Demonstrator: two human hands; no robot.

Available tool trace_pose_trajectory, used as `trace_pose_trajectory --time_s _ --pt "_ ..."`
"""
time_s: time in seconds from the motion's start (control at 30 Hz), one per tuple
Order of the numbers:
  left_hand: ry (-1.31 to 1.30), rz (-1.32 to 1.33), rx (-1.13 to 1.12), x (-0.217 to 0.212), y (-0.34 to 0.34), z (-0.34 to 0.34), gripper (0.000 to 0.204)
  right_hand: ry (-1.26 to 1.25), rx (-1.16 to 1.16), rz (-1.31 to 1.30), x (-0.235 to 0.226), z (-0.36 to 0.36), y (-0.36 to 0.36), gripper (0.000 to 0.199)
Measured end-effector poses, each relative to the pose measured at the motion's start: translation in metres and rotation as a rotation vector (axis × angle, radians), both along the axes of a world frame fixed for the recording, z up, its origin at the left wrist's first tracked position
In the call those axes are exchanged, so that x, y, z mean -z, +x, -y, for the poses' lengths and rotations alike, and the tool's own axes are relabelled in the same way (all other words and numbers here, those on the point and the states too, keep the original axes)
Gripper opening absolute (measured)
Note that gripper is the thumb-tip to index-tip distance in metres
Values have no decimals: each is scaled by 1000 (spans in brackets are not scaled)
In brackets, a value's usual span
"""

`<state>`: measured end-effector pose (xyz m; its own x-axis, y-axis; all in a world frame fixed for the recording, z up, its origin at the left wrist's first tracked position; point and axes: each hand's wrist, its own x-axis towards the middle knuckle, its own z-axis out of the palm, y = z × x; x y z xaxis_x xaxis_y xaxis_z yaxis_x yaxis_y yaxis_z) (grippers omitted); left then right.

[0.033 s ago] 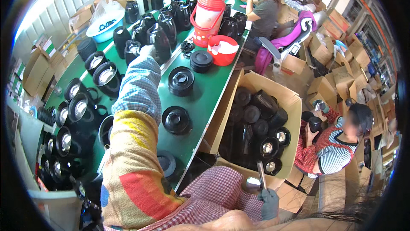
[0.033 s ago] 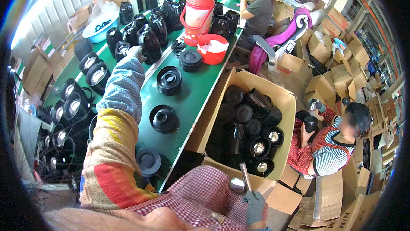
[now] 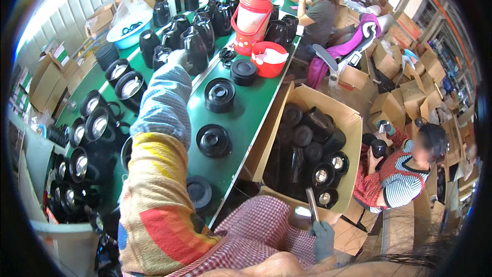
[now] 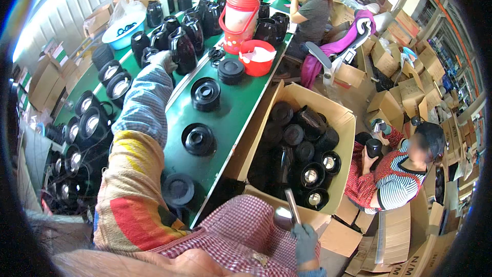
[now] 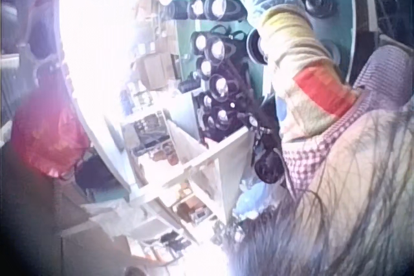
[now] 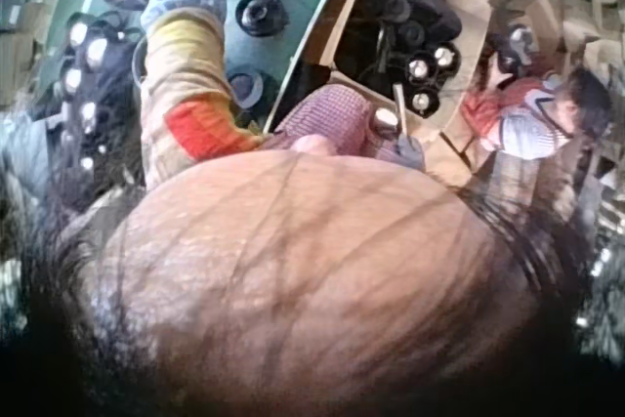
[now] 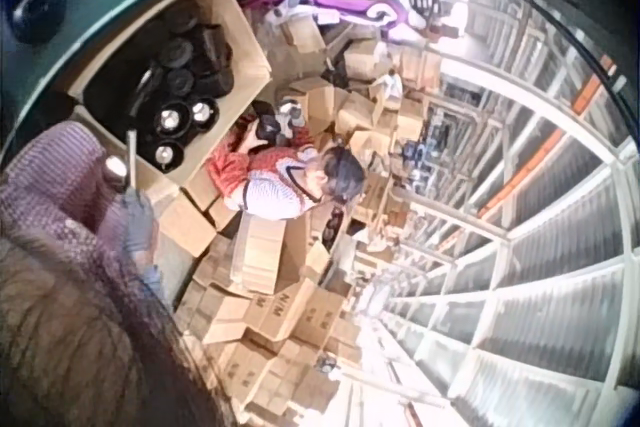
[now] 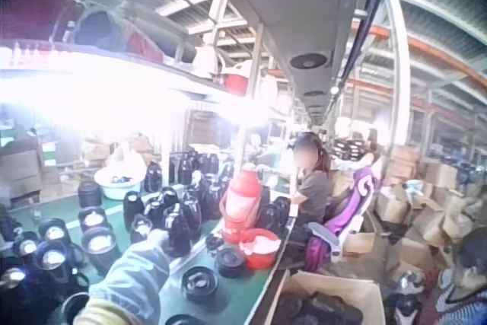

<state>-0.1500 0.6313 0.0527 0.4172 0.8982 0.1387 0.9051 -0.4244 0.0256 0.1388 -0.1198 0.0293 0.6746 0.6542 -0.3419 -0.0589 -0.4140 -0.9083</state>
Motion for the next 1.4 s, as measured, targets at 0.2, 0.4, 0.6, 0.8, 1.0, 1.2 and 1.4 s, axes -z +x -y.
trace_pose_trajectory --time_s 0.2,0.4,0.6,0.8,1.0,1.2,1.4 --pt "-464 1296 -6 -125 -169 92 39 81 -400 126 21 -122 6 27" --pt "-454 1226 -277 -96 -303 225 31 -33 -709 340 49 -244 -68 38" --pt "-235 607 -298 -67 -269 298 29 -71 -751 370 77 -291 -129 44" --pt "-351 580 -473 -66 -231 258 44 -134 -916 816 69 -298 -147 58" --pt "-92 56 -324 -68 -194 203 69 641 -953 1060 76 -249 -68 30" --pt "71 97 -170 -8 -222 152 75 64 -477 162 84 -109 -4 25" --pt "142 237 156 -58 -209 182 71 221 -315 93 66 -53 14 27"
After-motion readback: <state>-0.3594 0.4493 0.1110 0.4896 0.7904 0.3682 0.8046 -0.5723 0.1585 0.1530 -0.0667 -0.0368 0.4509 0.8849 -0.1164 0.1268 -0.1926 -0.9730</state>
